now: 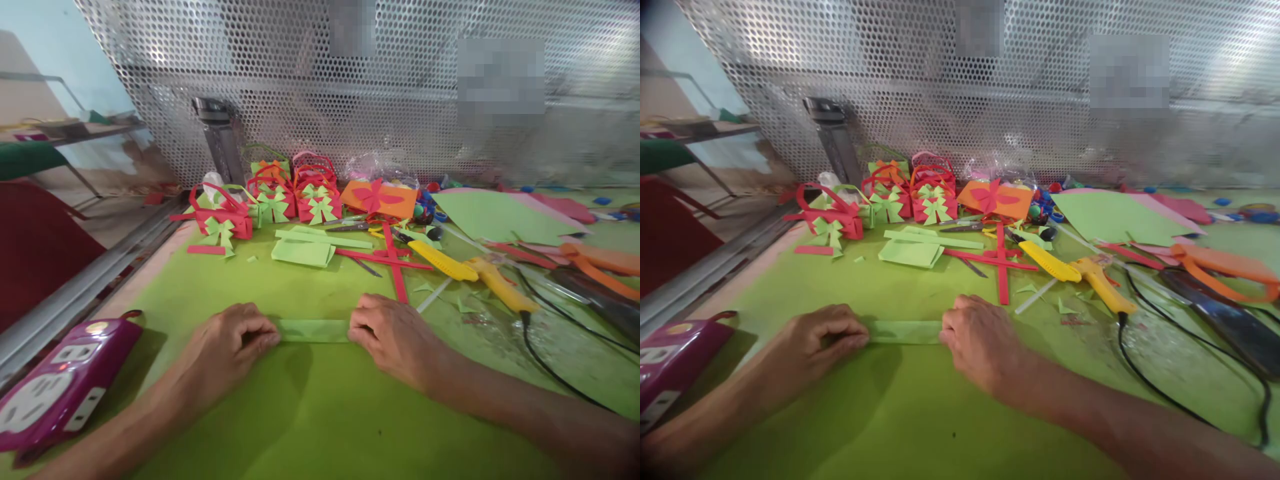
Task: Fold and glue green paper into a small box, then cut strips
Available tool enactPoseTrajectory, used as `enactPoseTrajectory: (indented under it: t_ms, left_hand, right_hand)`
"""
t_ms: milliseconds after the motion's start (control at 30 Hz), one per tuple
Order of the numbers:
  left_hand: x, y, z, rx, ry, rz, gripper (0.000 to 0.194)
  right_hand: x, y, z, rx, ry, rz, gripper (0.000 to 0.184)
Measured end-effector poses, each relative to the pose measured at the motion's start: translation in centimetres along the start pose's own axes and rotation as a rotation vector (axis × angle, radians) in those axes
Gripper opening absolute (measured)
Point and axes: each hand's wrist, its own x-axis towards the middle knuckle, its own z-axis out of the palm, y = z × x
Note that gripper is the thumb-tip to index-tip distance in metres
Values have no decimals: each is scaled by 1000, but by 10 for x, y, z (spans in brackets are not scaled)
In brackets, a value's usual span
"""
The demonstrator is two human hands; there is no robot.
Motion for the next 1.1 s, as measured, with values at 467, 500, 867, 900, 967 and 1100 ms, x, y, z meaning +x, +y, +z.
enactPoseTrajectory:
  t_ms: [467, 500, 867, 900, 967, 1100]
  left_hand:
    - [-1, 5, 0, 75, 51, -41, 28]
    - [-1, 5, -1, 72, 52, -49, 27]
    - [-3, 7, -3, 87, 51, -114, 20]
    - [-3, 6, -3, 92, 48, -109, 21]
    - [-3, 6, -3, 110, 37, -91, 22]
    - [-3, 5, -3, 138, 26, -109, 24]
  right_hand:
    - [2, -2, 4, -6, 26, 11, 19]
    - [2, -2, 4, -7, 23, 14, 19]
    - [4, -1, 3, -4, 1, 28, 18]
    - [4, -1, 3, 2, 3, 29, 18]
    - [4, -1, 2, 11, 3, 30, 19]
    - [4, 2, 3, 20, -1, 22, 17]
